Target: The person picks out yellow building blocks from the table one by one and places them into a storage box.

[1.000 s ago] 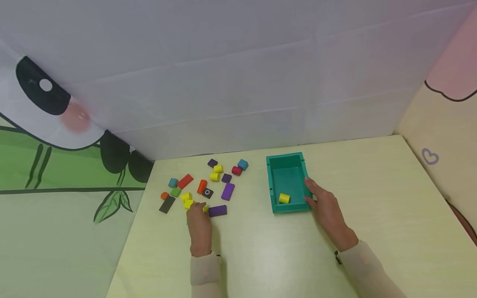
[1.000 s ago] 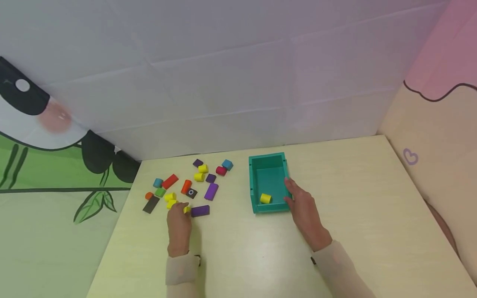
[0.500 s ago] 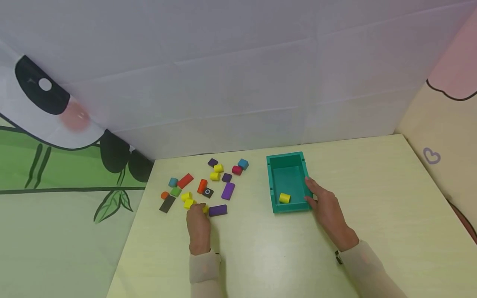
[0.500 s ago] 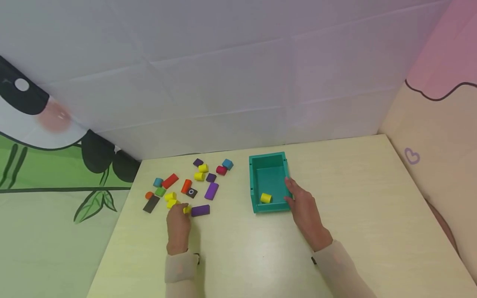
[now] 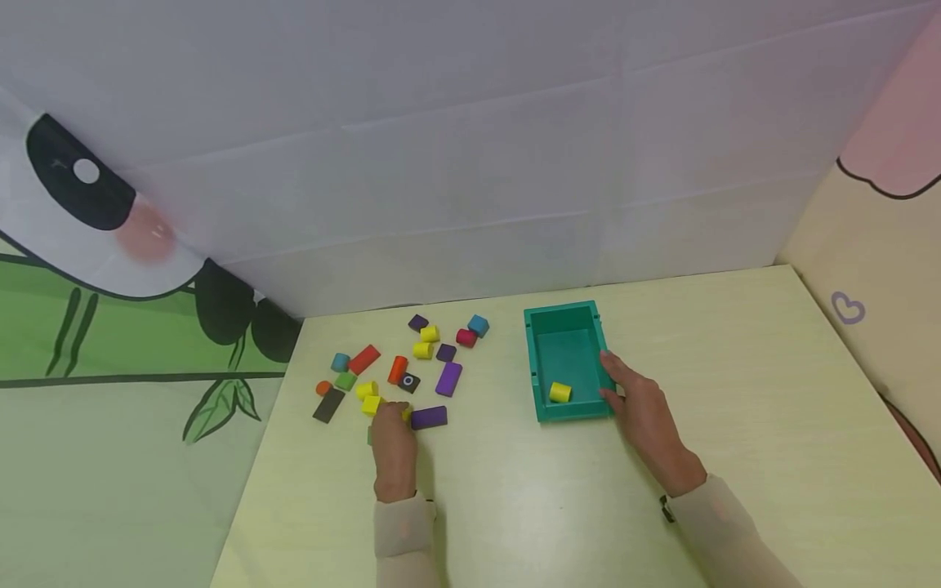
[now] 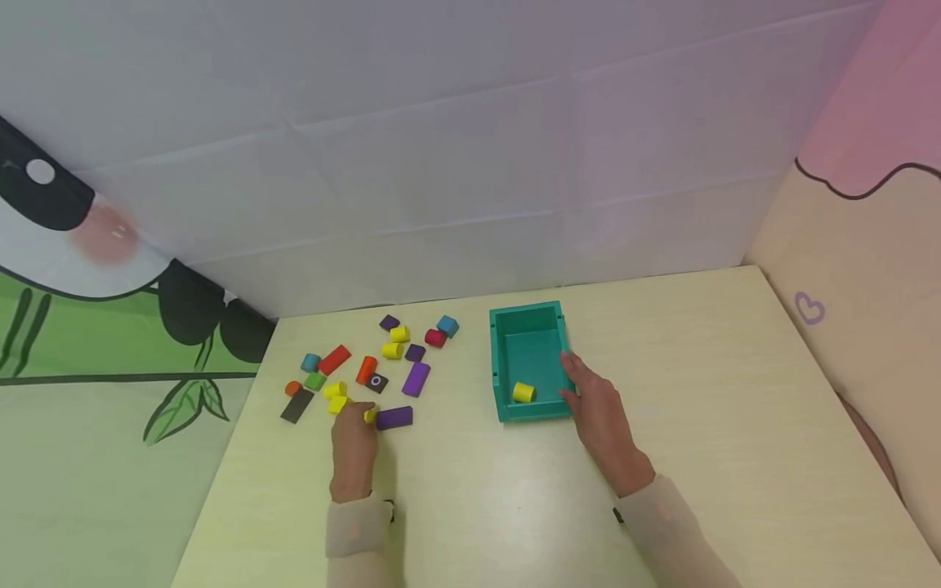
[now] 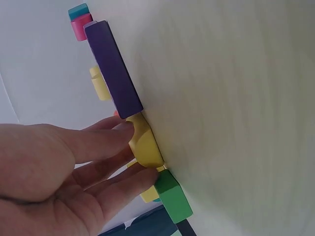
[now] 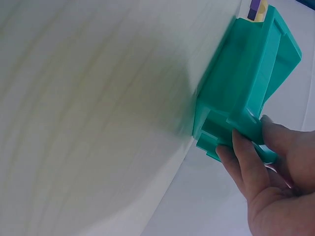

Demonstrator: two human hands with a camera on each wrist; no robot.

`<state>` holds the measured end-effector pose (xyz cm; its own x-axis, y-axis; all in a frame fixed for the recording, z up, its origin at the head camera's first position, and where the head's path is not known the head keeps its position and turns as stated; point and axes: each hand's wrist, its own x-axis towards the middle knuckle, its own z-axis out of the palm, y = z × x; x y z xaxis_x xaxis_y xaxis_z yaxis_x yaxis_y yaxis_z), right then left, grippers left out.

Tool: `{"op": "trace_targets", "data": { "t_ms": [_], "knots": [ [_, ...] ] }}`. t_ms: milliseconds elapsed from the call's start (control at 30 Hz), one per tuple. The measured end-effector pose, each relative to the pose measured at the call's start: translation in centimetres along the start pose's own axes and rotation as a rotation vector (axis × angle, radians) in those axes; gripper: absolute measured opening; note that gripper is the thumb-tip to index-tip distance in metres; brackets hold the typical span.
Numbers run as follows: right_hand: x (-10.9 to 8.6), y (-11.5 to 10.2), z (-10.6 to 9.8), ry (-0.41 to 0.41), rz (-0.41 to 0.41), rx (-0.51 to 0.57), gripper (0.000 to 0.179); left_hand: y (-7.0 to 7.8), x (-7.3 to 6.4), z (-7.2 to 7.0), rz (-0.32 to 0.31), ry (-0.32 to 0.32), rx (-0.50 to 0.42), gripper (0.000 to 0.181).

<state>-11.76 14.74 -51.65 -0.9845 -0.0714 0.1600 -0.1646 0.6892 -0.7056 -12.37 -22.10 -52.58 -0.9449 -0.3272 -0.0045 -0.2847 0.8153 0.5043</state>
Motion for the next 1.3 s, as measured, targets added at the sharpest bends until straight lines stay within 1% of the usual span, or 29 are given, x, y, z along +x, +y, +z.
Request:
{"op": "trace_targets", "data": {
  "t_ms": [200, 300, 433, 533, 833, 1100, 1300],
  "knots": [
    [0.0, 0.0, 0.0, 0.011, -0.01, -0.001, 0.066, -0.1, 0.0, 0.0, -0.012, -0.004, 0.0, 0.034],
    [0.0, 0.0, 0.0, 0.017, -0.017, -0.001, 0.066, 0.0, 0.2, -0.1, -0.039, -0.028, -0.004, 0.035],
    [0.1, 0.1, 0.1, 0.015, -0.014, -0.001, 0.066, 0.1, 0.6, -0.4, -0.086, -0.075, -0.002, 0.035],
    [0.1, 0.1, 0.1, 0.01, -0.012, -0.004, 0.066, 0.1, 0.8, -0.5, -0.099, -0.091, 0.009, 0.035],
    [0.1, 0.1, 0.1, 0.022, -0.025, -0.012, 0.066, 0.2, 0.6, -0.4, -0.083, -0.067, 0.016, 0.034],
    [0.0, 0.0, 0.1, 0.028, -0.033, -0.01, 0.066, 0.9, 0.4, -0.9, -0.13, -0.08, 0.01, 0.034],
    [0.0, 0.0, 0.0, 0.021, -0.023, -0.008, 0.067, 1.4, 0.3, -1.3, -0.125, -0.067, -0.01, 0.036]
  ]
}}
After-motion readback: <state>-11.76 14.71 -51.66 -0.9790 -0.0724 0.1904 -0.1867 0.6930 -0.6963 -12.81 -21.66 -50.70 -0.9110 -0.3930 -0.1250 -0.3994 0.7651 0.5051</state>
